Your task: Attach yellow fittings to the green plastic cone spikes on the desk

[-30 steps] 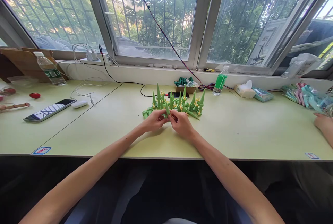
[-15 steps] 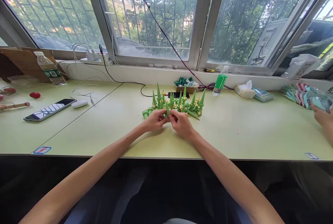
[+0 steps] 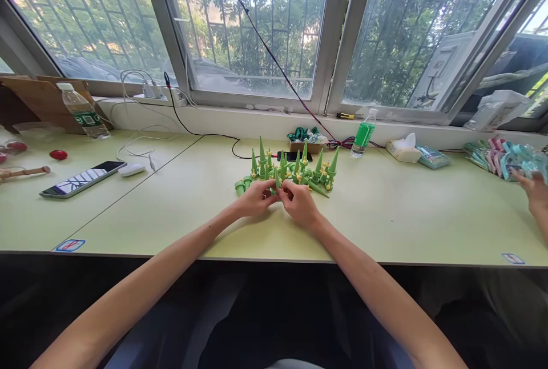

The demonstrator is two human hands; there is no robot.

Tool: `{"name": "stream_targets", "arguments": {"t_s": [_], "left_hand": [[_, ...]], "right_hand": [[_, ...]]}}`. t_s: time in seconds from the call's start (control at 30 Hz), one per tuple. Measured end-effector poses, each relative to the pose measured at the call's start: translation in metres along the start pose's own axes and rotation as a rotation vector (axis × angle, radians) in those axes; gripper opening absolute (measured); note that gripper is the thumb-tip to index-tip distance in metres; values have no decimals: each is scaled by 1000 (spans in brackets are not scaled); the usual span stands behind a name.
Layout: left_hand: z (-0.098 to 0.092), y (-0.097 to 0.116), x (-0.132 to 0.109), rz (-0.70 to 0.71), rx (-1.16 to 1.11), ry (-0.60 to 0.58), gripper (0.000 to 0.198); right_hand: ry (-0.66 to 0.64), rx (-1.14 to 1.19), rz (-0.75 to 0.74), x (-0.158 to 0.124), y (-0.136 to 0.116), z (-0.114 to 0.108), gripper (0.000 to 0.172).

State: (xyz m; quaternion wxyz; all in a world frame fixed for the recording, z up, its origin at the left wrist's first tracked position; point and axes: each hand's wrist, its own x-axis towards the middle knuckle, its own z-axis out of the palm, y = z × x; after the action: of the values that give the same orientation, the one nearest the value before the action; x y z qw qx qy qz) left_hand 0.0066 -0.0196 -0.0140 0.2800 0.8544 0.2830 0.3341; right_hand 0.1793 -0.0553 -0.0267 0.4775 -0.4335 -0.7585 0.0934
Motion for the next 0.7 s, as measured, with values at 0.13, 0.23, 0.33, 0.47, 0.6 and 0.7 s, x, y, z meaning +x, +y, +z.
{"name": "stream_targets", "arguments": {"t_s": [0.13, 0.23, 0.33, 0.47, 0.6, 0.7], "left_hand": [[2, -3, 1, -14, 8, 16, 23], [2, -5, 1, -13, 28, 20, 24], [2, -5, 1, -3, 54, 32, 24], [3, -5, 1, 1, 64, 48, 24], [3, -5, 0, 4, 75, 53, 22], [4, -5, 0, 9, 73, 52, 22]], "right_hand": [[32, -16, 18, 1, 0, 1, 28], [27, -10, 27, 2, 2, 1, 28], [17, -2, 26, 1, 4, 2, 29], [5, 7, 26, 1, 5, 2, 29], [-14, 13, 30, 1, 5, 2, 30], [-25, 18, 24, 1, 6, 2, 31]]}}
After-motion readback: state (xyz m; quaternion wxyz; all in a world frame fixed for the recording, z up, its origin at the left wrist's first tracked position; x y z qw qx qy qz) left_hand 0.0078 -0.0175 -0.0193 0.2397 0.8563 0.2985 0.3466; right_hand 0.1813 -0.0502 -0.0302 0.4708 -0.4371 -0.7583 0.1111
